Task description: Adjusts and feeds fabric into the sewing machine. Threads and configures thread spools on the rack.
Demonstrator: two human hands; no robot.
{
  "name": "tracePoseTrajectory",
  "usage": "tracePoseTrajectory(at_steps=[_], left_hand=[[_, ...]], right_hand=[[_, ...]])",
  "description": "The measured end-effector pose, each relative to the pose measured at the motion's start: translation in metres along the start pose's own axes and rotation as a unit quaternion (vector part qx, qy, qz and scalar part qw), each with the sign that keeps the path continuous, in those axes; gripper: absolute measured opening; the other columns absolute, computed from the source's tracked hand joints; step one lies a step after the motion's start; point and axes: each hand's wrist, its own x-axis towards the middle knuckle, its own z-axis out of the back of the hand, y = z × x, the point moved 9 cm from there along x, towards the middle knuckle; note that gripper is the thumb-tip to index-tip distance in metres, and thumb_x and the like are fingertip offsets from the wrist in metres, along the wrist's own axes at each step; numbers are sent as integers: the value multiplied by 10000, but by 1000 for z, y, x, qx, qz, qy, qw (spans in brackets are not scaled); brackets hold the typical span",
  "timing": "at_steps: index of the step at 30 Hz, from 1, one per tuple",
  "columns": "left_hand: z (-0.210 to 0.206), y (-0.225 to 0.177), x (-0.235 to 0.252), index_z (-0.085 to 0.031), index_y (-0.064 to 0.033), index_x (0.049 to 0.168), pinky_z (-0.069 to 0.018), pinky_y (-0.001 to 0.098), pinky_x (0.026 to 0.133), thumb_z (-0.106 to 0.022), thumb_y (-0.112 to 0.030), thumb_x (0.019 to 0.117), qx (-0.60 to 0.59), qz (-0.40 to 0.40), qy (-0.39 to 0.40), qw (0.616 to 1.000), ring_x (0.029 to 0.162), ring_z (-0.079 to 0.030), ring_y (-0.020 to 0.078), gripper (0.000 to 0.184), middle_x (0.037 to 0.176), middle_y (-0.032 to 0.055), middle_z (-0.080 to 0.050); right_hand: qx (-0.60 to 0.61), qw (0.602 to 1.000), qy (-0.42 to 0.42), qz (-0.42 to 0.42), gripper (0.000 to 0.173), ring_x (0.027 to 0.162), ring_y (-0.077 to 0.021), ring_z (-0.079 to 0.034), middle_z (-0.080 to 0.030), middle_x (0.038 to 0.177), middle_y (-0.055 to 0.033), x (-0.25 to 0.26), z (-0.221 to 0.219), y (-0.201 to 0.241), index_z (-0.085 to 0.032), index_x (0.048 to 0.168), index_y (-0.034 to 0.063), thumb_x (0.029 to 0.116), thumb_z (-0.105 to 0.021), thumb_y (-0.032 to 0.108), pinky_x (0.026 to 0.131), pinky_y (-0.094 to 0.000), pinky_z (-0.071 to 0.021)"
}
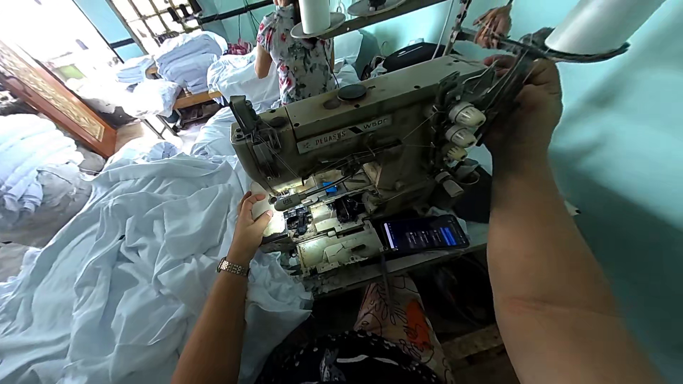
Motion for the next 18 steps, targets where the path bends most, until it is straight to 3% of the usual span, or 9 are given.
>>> tracePoseTrajectory(at_steps=[3,7,9,12,13,15,18], left_hand=[[0,2,1,-558,-155,1401,-501,421,1059,-655,-187,904,3,-5,0,1000,1452,-400,214,507,1651,100,-285],[2,4,3,-573,-165,1390,-497,425,1070,-657,-207,893,11,-11,-3,1000,1450,-408,218,506,1637,104,-317],[1,3,4,-573,-140,1385,-494,413,1075,-663,-214,887,12,-23,-4,1000,1443,-419,228,512,1619,136,-340],[2,1,6,-577,-103,1363,-479,411,1097,-655,-226,887,30,-44,-2,999,1456,-406,242,498,1605,165,-356],[2,0,6,-583,-93,1356,-466,421,1111,-651,-227,889,36,-52,-1,998,1466,-392,250,491,1602,176,-360],[2,1,5,-591,-95,1341,-454,423,1123,-649,-227,879,39,-53,-4,998,1481,-372,258,485,1602,178,-359],[4,2,5,-602,-93,1316,-451,414,1125,-646,-224,867,36,-52,-7,998,1485,-364,258,469,1600,179,-360]], right_hand=[[-11,1000,-5,-9,309,1148,-168,-647,-685,1217,-31,0,0,1,-558,1008,127,863,-364,-66,952,-360,-549],[-69,997,-20,-38,282,1081,-131,-661,-677,1227,-31,-1,2,1,-554,1052,92,884,-382,-56,897,-325,-562],[-150,986,-27,-66,292,1062,-105,-645,-655,1251,-36,-6,4,13,-576,1174,44,943,-407,-11,900,-315,-551],[-255,963,-67,-58,384,1224,-167,-619,-636,1342,-94,-38,11,46,-586,1338,6,974,-470,50,1007,-382,-545],[-277,957,-77,-36,384,1245,-194,-608,-632,1349,-114,-53,14,57,-587,1334,-5,974,-473,61,1020,-400,-535],[-328,939,-102,-16,308,1149,-187,-646,-663,1249,-125,-88,19,70,-612,1271,-28,1005,-505,83,980,-389,-556],[-453,883,-74,-100,269,1019,-189,-686,-683,1174,-144,-127,17,66,-644,1224,4,1049,-537,178,885,-385,-586]])
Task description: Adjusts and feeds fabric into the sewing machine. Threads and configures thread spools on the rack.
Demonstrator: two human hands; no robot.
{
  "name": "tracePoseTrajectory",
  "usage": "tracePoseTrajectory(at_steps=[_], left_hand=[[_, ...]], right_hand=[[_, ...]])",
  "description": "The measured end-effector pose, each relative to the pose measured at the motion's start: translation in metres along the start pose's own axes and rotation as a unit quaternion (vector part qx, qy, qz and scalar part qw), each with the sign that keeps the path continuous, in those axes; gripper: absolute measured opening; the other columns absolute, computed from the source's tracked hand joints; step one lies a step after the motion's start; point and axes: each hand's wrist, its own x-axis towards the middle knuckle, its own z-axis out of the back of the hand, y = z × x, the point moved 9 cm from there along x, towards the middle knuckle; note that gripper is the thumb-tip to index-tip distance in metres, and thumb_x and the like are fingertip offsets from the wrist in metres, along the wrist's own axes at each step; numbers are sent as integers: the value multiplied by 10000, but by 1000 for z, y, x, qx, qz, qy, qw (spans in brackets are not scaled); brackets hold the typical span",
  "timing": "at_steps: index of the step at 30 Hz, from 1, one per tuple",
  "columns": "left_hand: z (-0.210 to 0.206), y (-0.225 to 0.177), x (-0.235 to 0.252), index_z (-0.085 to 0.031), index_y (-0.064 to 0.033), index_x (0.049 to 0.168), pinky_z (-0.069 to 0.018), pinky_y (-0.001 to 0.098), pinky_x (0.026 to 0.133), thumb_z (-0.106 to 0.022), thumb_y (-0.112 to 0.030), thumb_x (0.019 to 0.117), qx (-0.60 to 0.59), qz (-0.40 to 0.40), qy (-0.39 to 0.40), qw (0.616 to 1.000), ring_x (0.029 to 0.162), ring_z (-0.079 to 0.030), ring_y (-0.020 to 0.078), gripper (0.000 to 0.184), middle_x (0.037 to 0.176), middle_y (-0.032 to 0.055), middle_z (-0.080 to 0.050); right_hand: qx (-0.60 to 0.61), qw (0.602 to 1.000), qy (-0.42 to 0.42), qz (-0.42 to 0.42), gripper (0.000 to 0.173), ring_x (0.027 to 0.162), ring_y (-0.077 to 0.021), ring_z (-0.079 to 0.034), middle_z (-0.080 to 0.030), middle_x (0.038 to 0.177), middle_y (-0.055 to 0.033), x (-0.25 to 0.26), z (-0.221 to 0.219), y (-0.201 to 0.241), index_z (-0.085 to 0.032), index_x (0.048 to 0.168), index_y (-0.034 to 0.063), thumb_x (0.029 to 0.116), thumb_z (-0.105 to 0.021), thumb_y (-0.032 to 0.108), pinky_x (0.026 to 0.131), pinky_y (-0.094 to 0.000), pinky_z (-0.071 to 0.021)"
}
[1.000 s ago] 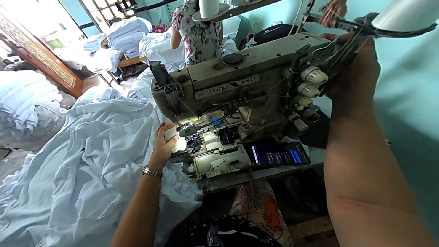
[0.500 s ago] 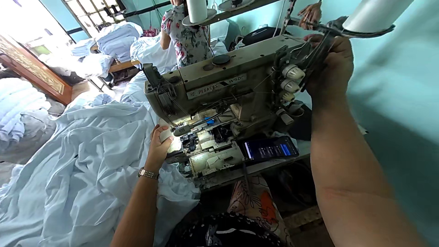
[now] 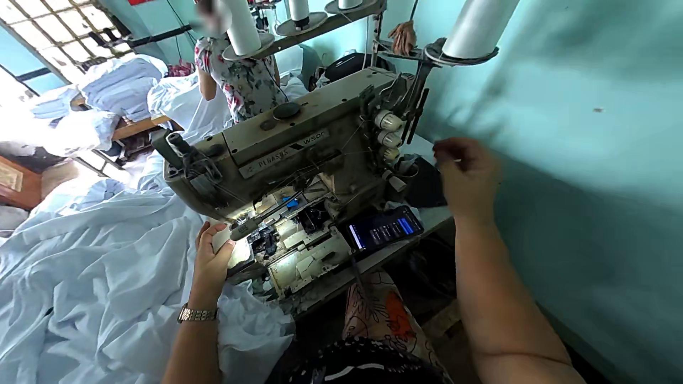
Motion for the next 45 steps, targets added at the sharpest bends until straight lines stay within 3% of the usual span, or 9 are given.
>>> tracePoseTrajectory(at_steps=[5,11,16,24,27,31,39,41,45], left_hand=[[1,-4,-2,-606,-104,1312,-414,412,1147,-635,-260,866,12,-6,0,1000,1498,-336,256,473,1605,181,-349],[1,-6,-2,-607,-80,1305,-422,401,1141,-650,-229,859,0,-9,-6,1000,1491,-345,260,472,1599,195,-351],[0,-7,-2,-619,-91,1292,-409,410,1145,-634,-223,851,6,-8,-9,1000,1497,-334,262,461,1612,188,-335],[0,-12,-4,-632,-88,1287,-345,469,1172,-631,-234,843,32,-12,-18,999,1517,-287,309,467,1619,232,-308],[0,-16,-4,-621,-55,1298,-316,489,1184,-631,-218,853,35,-19,-11,999,1518,-273,339,474,1610,259,-307],[3,3,2,-645,-101,1277,-435,394,1108,-682,-264,846,13,-29,-8,999,1469,-375,290,463,1557,236,-407],[1,-6,-2,-637,-79,1275,-346,477,1165,-667,-236,857,26,-30,-11,999,1502,-299,339,447,1591,262,-334],[1,-12,-4,-640,-70,1262,-304,512,1183,-654,-221,852,37,-23,-12,999,1513,-266,363,438,1600,282,-303],[2,-15,-7,-635,-50,1265,-301,491,1189,-658,-183,865,30,-25,-8,999,1518,-249,369,423,1603,299,-280]], right_hand=[[-146,988,51,-2,140,930,-284,-672,-681,1094,-159,-5,-13,-4,-747,1073,62,988,-662,134,802,-474,-570],[-280,934,209,80,209,1258,-502,-514,-611,1299,-258,26,-62,-14,-781,1114,111,908,-749,88,1011,-681,-424],[-207,937,266,97,129,1180,-438,-593,-697,1135,-189,41,-73,-19,-788,986,89,906,-723,9,958,-679,-450],[-138,923,358,39,132,1141,-311,-658,-717,1172,-140,45,-75,-35,-773,1046,65,951,-683,45,1026,-545,-497],[-101,936,337,1,132,1100,-289,-674,-717,1150,-145,51,-70,-38,-753,1075,36,986,-661,73,1007,-529,-513],[-52,972,229,10,179,1018,-268,-690,-713,1090,-157,70,-42,-17,-683,1141,6,1045,-582,118,947,-500,-544],[87,958,-217,168,211,794,-123,-683,-660,916,-21,7,77,86,-525,1208,30,1109,-393,163,744,-338,-613],[121,960,-204,146,191,698,-75,-656,-646,833,34,-28,62,97,-519,1168,61,1114,-392,194,640,-271,-597],[156,978,-38,130,212,761,-82,-700,-696,872,27,-87,-25,109,-554,1189,126,1113,-429,280,685,-275,-622]])
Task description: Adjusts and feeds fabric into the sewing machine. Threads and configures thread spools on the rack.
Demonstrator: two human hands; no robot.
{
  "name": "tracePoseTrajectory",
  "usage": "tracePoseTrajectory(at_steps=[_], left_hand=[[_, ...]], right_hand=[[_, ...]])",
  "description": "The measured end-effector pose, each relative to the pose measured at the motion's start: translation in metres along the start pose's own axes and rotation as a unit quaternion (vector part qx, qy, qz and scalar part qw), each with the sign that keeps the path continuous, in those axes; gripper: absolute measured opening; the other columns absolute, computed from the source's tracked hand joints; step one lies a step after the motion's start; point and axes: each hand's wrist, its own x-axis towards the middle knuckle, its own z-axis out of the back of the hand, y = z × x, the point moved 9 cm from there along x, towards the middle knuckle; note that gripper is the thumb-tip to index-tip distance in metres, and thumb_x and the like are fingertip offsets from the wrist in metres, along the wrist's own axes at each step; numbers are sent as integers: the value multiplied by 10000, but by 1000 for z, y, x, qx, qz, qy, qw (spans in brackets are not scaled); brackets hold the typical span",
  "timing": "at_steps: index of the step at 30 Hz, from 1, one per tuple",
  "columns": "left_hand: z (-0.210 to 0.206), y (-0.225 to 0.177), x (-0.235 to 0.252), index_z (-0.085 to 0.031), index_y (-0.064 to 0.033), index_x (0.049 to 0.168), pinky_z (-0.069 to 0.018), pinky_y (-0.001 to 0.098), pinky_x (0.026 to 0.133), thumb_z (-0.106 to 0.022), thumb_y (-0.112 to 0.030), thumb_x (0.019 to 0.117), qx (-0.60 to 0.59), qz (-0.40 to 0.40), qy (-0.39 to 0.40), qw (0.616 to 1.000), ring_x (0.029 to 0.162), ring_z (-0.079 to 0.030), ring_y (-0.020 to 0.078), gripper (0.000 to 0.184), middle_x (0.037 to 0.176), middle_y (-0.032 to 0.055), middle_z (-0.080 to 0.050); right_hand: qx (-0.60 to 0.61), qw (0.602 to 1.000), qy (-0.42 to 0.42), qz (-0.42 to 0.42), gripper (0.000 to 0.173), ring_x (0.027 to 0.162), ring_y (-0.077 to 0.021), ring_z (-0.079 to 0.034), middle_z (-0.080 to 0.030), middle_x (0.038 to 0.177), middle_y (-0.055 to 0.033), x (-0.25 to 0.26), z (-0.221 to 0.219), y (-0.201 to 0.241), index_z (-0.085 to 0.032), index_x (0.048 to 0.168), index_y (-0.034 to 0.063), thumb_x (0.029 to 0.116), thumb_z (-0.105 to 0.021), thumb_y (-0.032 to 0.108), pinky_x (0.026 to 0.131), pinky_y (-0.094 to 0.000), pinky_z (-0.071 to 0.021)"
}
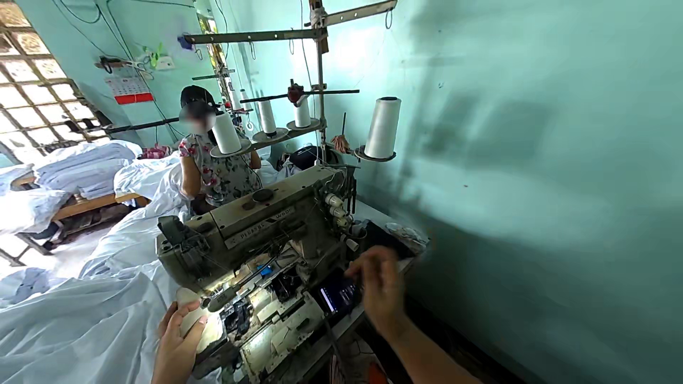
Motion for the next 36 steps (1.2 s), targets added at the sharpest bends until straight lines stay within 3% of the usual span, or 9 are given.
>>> tracePoseTrajectory(at_steps=[4,9,18,21,25,27,29,32,36], left_hand=[[0,-1,0,-631,-33,1255,-293,497,1189,-651,-166,868,-6,-4,-3,1000,1515,-251,373,410,1601,306,-280],[2,2,1,-655,-74,1217,-322,532,1165,-646,-218,847,2,-9,-13,1000,1500,-280,383,397,1582,288,-319],[0,4,3,-666,-80,1195,-330,543,1153,-642,-203,844,4,-14,-9,1000,1487,-293,399,373,1570,295,-332],[1,2,2,-675,-86,1178,-329,537,1155,-642,-198,838,5,-22,-11,1000,1488,-297,396,360,1571,297,-331],[3,6,0,-675,-92,1172,-339,521,1156,-641,-200,849,1,-19,-14,1000,1492,-301,381,342,1576,288,-330],[2,7,0,-677,-99,1173,-344,526,1151,-645,-202,852,-2,-17,-14,1000,1490,-303,381,339,1577,287,-329],[2,4,0,-678,-94,1181,-356,529,1144,-654,-196,864,0,-20,-14,1000,1483,-318,382,333,1567,287,-345],[5,-5,0,-660,-70,1225,-361,522,1158,-650,-171,902,14,-16,5,1000,1488,-317,385,339,1564,284,-360],[3,-1,-1,-663,-74,1231,-412,468,1129,-645,-158,934,18,14,22,1000,1466,-359,330,309,1569,250,-360]], right_hand=[[32,993,106,31,190,773,-87,-701,-699,881,-30,-36,-72,8,-578,1141,77,1092,-494,241,718,-265,-621],[47,978,200,37,163,809,-135,-698,-701,932,-86,-65,-126,6,-605,1116,33,1074,-530,171,770,-282,-607],[74,982,173,28,179,803,-121,-718,-708,930,-82,-65,-130,8,-559,1184,38,1087,-510,180,763,-268,-625],[86,976,195,-32,256,775,-125,-714,-722,911,-93,-71,-135,-4,-559,1277,-1,1062,-554,139,753,-274,-614],[90,938,297,-155,367,791,-147,-712,-734,943,-112,-88,-144,-23,-571,1341,-17,1039,-603,189,756,-309,-603],[72,902,382,-187,314,843,-173,-697,-722,1005,-123,-102,-148,-30,-639,1265,8,1040,-598,224,785,-339,-584],[60,889,425,-161,263,932,-171,-694,-726,1041,-112,-111,-145,-31,-713,1154,30,1027,-630,244,866,-346,-575],[113,923,351,-110,156,939,-117,-684,-713,1018,-74,-102,-127,-22,-756,1047,42,981,-692,169,854,-287,-596],[132,964,207,-100,114,897,-97,-702,-719,1045,-48,-80,-96,-28,-733,1045,46,961,-706,118,770,-266,-628]])
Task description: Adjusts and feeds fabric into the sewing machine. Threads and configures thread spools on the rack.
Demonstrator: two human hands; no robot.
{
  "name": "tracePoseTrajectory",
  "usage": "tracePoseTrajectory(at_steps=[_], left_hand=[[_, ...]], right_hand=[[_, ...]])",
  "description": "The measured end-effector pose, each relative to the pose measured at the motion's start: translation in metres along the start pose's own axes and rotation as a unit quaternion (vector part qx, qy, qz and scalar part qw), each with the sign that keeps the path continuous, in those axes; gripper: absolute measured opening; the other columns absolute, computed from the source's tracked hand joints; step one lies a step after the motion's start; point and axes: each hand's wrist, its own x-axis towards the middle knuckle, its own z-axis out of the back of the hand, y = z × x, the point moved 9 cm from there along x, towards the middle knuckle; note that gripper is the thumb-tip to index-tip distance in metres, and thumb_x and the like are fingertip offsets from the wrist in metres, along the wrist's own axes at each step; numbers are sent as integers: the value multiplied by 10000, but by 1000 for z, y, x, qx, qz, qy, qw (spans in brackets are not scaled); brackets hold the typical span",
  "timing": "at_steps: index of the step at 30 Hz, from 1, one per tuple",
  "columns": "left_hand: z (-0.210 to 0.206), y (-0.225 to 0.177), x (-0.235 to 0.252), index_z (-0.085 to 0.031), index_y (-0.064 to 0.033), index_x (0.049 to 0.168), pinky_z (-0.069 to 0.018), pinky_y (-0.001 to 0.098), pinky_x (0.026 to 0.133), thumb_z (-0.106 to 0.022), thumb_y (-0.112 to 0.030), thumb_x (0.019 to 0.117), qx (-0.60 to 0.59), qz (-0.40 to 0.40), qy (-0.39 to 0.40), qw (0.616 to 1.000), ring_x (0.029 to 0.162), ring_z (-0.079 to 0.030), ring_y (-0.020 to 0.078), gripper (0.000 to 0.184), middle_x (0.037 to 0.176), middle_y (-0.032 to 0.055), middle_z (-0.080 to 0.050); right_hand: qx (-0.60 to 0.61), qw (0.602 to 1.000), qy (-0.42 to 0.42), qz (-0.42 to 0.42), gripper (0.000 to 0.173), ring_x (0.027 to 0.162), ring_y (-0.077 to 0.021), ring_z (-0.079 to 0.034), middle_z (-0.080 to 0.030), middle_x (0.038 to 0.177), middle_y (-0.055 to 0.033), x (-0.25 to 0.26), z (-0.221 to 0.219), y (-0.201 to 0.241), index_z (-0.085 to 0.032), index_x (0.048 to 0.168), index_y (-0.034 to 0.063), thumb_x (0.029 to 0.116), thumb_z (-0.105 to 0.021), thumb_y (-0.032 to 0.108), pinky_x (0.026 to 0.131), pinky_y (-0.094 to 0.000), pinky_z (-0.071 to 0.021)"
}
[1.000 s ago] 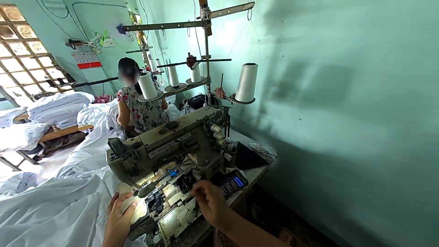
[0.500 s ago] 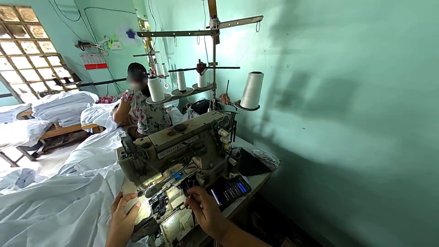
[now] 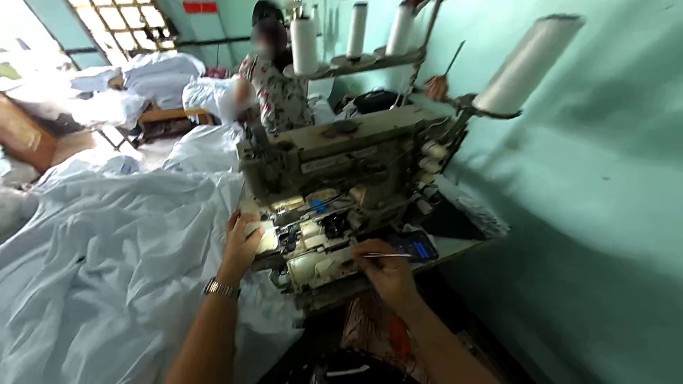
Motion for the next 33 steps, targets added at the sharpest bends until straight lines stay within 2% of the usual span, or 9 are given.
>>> tracePoseTrajectory(at_steps=[2,5,7,9,13,16,24,28,33], left_hand=[[-1,4,1,-670,-105,1215,-424,459,1122,-648,-170,938,-10,10,-2,1000,1480,-343,297,285,1589,206,-348],[-2,7,2,-673,-134,1209,-414,473,1127,-638,-192,929,-17,19,-4,1000,1496,-323,278,287,1613,172,-329],[-4,7,2,-673,-147,1203,-417,463,1125,-629,-200,923,-18,21,-3,1000,1496,-322,261,288,1620,150,-324],[-3,10,3,-678,-155,1202,-427,451,1122,-627,-201,915,-19,21,-4,1000,1497,-323,253,294,1623,142,-322],[-4,12,3,-685,-167,1201,-432,430,1121,-627,-209,904,-21,25,-4,999,1491,-332,246,306,1611,138,-342],[-4,12,4,-688,-156,1183,-449,413,1106,-639,-199,901,-27,22,-7,999,1474,-360,244,289,1588,149,-372],[-4,12,3,-696,-139,1146,-452,406,1109,-631,-193,902,-34,15,-8,999,1460,-378,239,258,1570,121,-401],[-4,12,3,-697,-124,1129,-466,402,1091,-633,-182,893,-40,13,-11,999,1435,-407,245,252,1531,120,-444],[-4,11,3,-691,-117,1125,-459,414,1098,-629,-189,898,-37,12,-10,999,1425,-417,256,246,1500,123,-476]], right_hand=[[-42,999,-24,4,119,925,-101,-697,-707,1048,-57,3,8,-6,-732,1036,42,956,-713,128,794,-255,-623],[-69,996,-48,7,115,879,-91,-703,-701,1016,-74,6,8,-15,-722,1009,17,948,-716,114,763,-236,-629],[-89,995,-48,22,122,924,-91,-695,-709,1021,-73,12,6,-19,-723,1016,21,951,-714,124,810,-234,-613],[-90,995,-36,20,128,971,-103,-690,-709,1051,-86,20,3,-26,-722,1041,10,954,-707,103,851,-239,-604],[-58,998,-14,-13,138,993,-122,-713,-717,1104,-113,31,1,-49,-710,1067,-13,949,-688,54,853,-255,-619],[-55,998,11,-13,127,1002,-112,-713,-727,1109,-106,39,0,-62,-715,1054,-7,950,-682,58,865,-249,-613],[-79,996,46,-15,126,1081,-133,-703,-741,1117,-81,49,-9,-85,-751,1037,31,964,-661,78,956,-308,-591],[-111,992,39,40,170,1105,-176,-702,-753,1094,-100,46,-13,-88,-774,1018,43,970,-613,62,1001,-348,-564],[-145,981,7,125,178,1096,-194,-706,-748,1109,-123,40,-5,-71,-764,1005,58,981,-589,38,957,-328,-580]])
